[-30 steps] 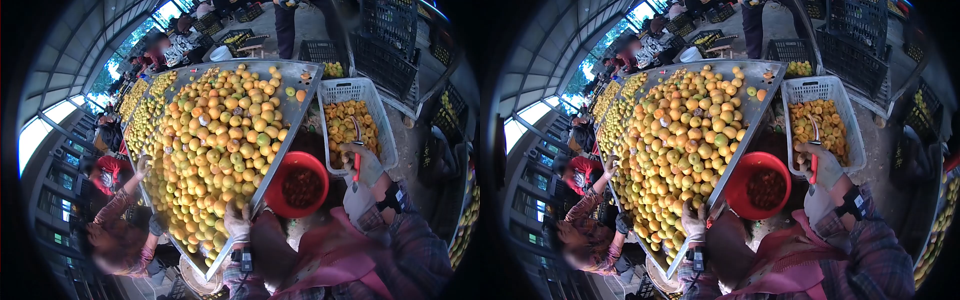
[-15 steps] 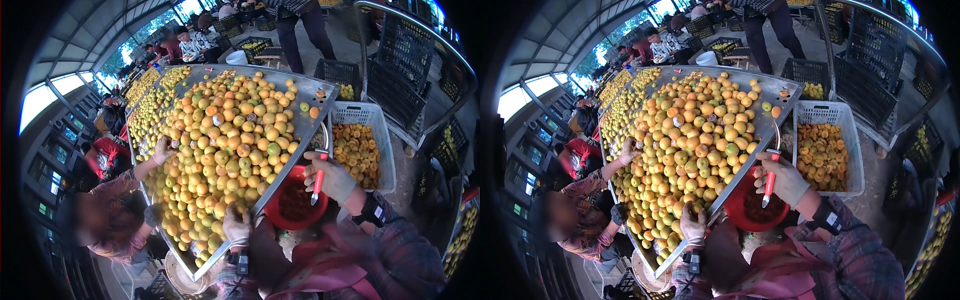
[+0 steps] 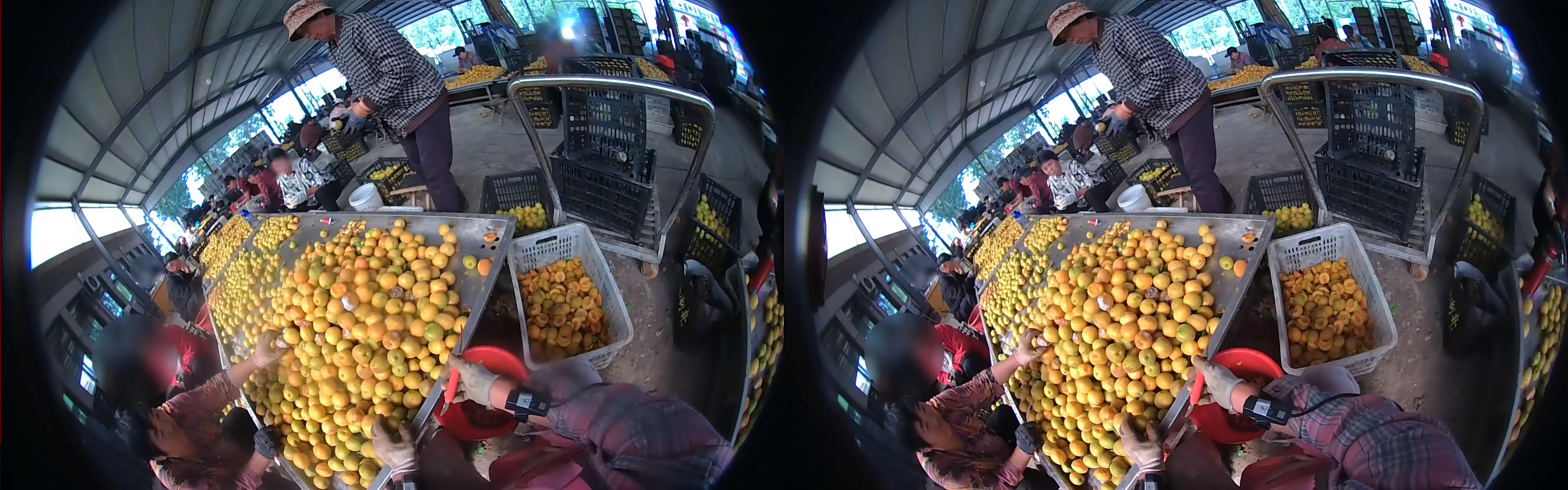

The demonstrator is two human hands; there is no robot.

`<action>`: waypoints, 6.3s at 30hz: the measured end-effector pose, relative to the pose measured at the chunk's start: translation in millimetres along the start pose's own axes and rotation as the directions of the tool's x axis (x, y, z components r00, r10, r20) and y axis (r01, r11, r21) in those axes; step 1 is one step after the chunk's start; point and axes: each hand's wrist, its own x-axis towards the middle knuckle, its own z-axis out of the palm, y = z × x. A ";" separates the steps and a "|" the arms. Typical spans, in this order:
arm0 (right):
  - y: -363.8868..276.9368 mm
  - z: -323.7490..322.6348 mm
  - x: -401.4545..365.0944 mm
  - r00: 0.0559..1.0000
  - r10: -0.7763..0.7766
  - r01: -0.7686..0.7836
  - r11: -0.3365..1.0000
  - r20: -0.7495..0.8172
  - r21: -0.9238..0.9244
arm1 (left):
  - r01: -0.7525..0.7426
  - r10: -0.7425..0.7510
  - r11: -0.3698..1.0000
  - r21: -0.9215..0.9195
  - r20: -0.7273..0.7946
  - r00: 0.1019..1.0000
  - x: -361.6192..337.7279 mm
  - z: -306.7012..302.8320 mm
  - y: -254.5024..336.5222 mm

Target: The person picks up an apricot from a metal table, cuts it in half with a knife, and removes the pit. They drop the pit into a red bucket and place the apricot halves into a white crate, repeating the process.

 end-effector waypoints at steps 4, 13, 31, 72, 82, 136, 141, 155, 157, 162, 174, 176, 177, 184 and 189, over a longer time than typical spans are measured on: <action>4.6 -8.5 0.4 1.000 0.011 -0.012 1.000 0.017 0.025 | 0.006 -0.005 1.000 0.025 -0.024 1.000 -2.8 -11.8 4.1; 11.5 -3.8 1.7 0.992 -0.029 0.028 1.000 0.122 0.011 | -0.013 -0.010 0.981 0.193 0.119 0.993 2.3 -29.7 7.5; -86.7 -15.9 85.0 0.910 -0.213 -0.007 0.850 -0.356 -0.526 | 0.337 -0.208 0.861 0.382 -0.340 0.917 -23.8 -110.8 -51.2; -31.0 96.3 137.3 0.781 -0.583 0.571 0.524 0.223 -0.631 | 0.618 -0.531 0.656 0.433 -0.317 0.786 -37.9 -134.1 -101.8; 55.7 191.6 23.6 0.843 0.272 0.074 0.797 0.465 -0.600 | 0.639 -0.568 0.647 0.416 -0.297 0.768 -38.4 -138.4 -104.2; -133.1 163.2 238.1 0.680 -0.600 0.410 -0.167 0.422 -0.897 | 0.645 -0.608 0.611 0.458 -0.251 0.754 -37.6 -127.3 -105.3; -122.7 153.7 225.8 0.512 -0.751 0.571 -0.066 0.417 -0.818 | 0.676 -0.647 0.596 0.434 -0.239 0.724 -31.1 -130.9 -97.3; 84.1 239.6 18.1 0.709 0.458 0.163 0.633 0.536 -0.757 | 0.633 -0.596 0.611 0.475 -0.250 0.763 -38.5 -134.9 -108.3; 116.7 271.3 10.4 0.519 0.483 0.167 0.753 0.706 -0.637 | 0.556 -0.549 0.702 0.445 -0.158 0.821 -69.2 -126.5 -138.1; 272.7 346.5 52.2 0.551 0.227 0.321 0.831 0.803 -0.455 | 0.395 -0.681 0.708 0.586 0.418 0.601 -91.7 -110.8 -169.4; -21.1 140.1 142.2 0.559 -0.719 0.783 0.295 0.412 -0.547 | 0.628 -0.593 0.637 0.447 -0.236 0.770 -39.9 -125.7 -99.2; -69.3 108.3 149.4 0.550 -0.758 0.555 0.020 0.350 -0.831 | 0.640 -0.601 0.631 0.439 -0.244 0.761 -34.5 -125.4 -88.8; -85.4 94.4 159.3 0.538 -0.771 0.431 -0.096 0.341 -0.897 | 0.638 -0.599 0.629 0.444 -0.247 0.762 -35.0 -125.0 -90.6; -135.9 62.6 218.1 0.757 -0.550 0.123 -0.411 0.353 -0.903 | 0.627 -0.583 0.637 0.449 -0.251 0.773 -38.3 -122.9 -97.1; -147.4 87.0 213.5 0.850 -0.452 -0.006 -0.521 0.270 -0.854 | 0.645 -0.602 0.625 0.440 -0.255 0.757 -44.1 -120.1 -112.9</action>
